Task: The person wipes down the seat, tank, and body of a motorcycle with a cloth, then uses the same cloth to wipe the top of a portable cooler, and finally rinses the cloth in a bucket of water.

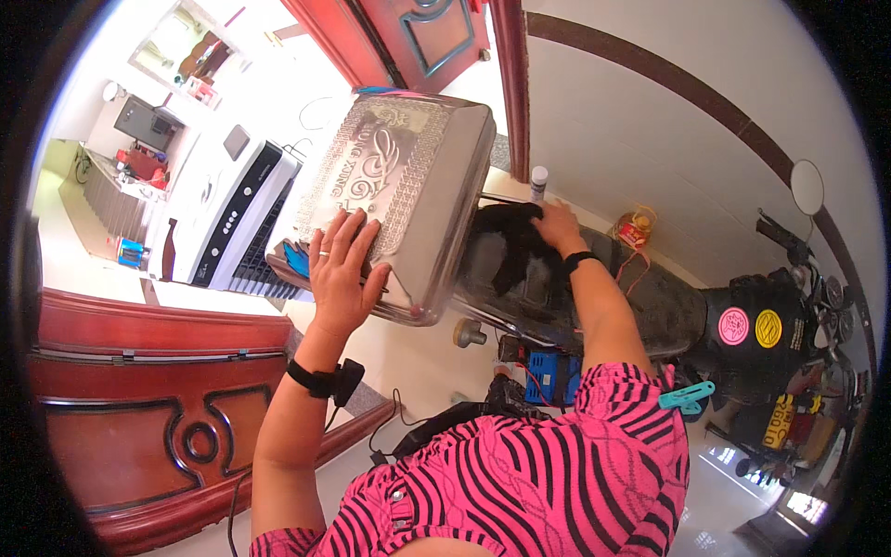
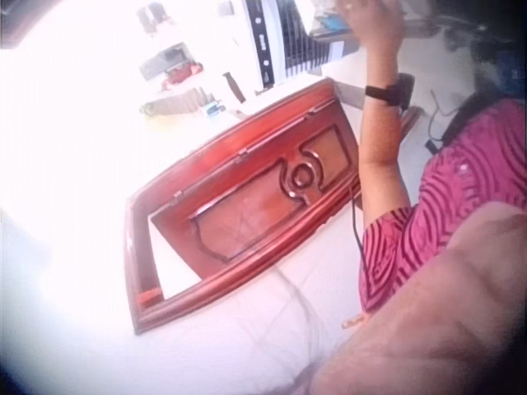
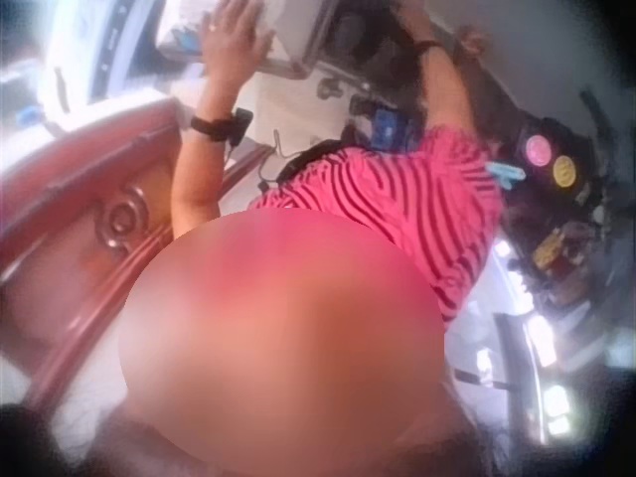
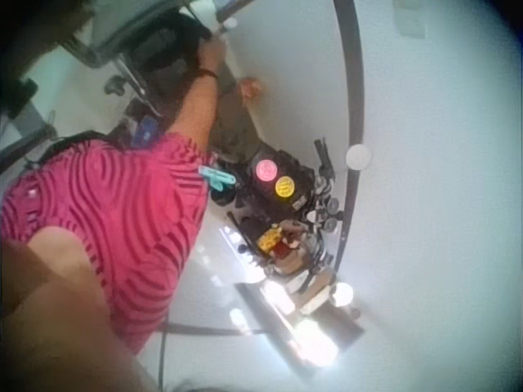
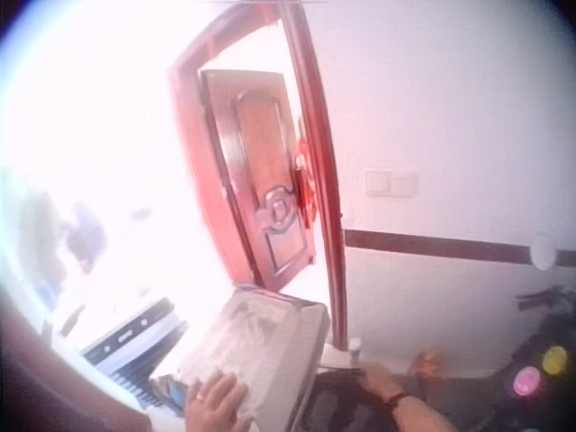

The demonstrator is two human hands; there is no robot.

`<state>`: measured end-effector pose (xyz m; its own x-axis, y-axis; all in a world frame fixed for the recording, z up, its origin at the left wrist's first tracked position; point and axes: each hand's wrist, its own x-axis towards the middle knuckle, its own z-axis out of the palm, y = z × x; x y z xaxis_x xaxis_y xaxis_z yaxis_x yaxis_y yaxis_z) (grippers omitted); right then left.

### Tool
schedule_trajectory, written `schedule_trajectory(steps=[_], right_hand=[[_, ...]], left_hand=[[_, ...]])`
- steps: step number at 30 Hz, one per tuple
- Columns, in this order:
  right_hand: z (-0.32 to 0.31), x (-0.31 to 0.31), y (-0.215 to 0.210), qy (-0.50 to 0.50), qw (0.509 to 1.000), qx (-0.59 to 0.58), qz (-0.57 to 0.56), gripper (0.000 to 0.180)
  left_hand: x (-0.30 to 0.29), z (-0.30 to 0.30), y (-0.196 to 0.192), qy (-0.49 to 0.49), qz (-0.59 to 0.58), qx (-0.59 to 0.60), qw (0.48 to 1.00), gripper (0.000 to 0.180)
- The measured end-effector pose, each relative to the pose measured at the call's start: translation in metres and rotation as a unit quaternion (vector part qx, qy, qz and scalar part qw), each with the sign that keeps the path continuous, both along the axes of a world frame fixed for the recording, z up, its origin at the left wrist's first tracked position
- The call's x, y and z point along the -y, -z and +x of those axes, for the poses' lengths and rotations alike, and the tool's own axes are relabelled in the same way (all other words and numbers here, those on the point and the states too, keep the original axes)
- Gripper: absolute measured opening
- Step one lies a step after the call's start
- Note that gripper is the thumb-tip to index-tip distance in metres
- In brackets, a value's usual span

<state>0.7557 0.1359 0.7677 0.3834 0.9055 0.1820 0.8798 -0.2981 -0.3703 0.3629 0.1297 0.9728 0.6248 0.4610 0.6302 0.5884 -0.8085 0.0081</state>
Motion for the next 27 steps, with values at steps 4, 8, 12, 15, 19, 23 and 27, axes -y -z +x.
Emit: schedule_trajectory(steps=[4,8,12,15,19,23,27], right_hand=[[0.011,-0.004,-0.003,0.207,0.975,-0.021,-0.075,0.038],[-0.020,-0.015,-0.007,0.043,0.996,-0.056,-0.058,0.056],[-0.060,0.000,-0.004,-0.049,0.997,0.053,0.014,0.074],[-0.088,0.026,-0.010,-0.080,0.994,0.072,-0.012,0.081],[-0.130,0.071,-0.010,-0.130,0.985,0.109,-0.009,0.095],[-0.157,0.095,-0.012,-0.109,0.987,0.121,-0.004,0.099],[-0.147,0.115,-0.018,-0.130,0.973,0.175,-0.071,0.102]], left_hand=[[0.004,0.003,-0.002,-0.011,-0.005,0.000,1.000,0.050],[0.009,0.006,-0.007,-0.009,0.006,-0.001,1.000,0.049],[0.004,0.010,-0.016,0.005,0.029,-0.003,1.000,0.044],[-0.008,0.011,-0.008,0.006,0.040,0.012,0.999,0.043],[-0.011,0.016,-0.003,0.011,0.051,0.018,0.998,0.040],[-0.017,0.023,-0.001,0.032,0.081,0.044,0.995,0.040],[-0.024,0.032,0.001,0.030,0.096,0.054,0.993,0.038]])
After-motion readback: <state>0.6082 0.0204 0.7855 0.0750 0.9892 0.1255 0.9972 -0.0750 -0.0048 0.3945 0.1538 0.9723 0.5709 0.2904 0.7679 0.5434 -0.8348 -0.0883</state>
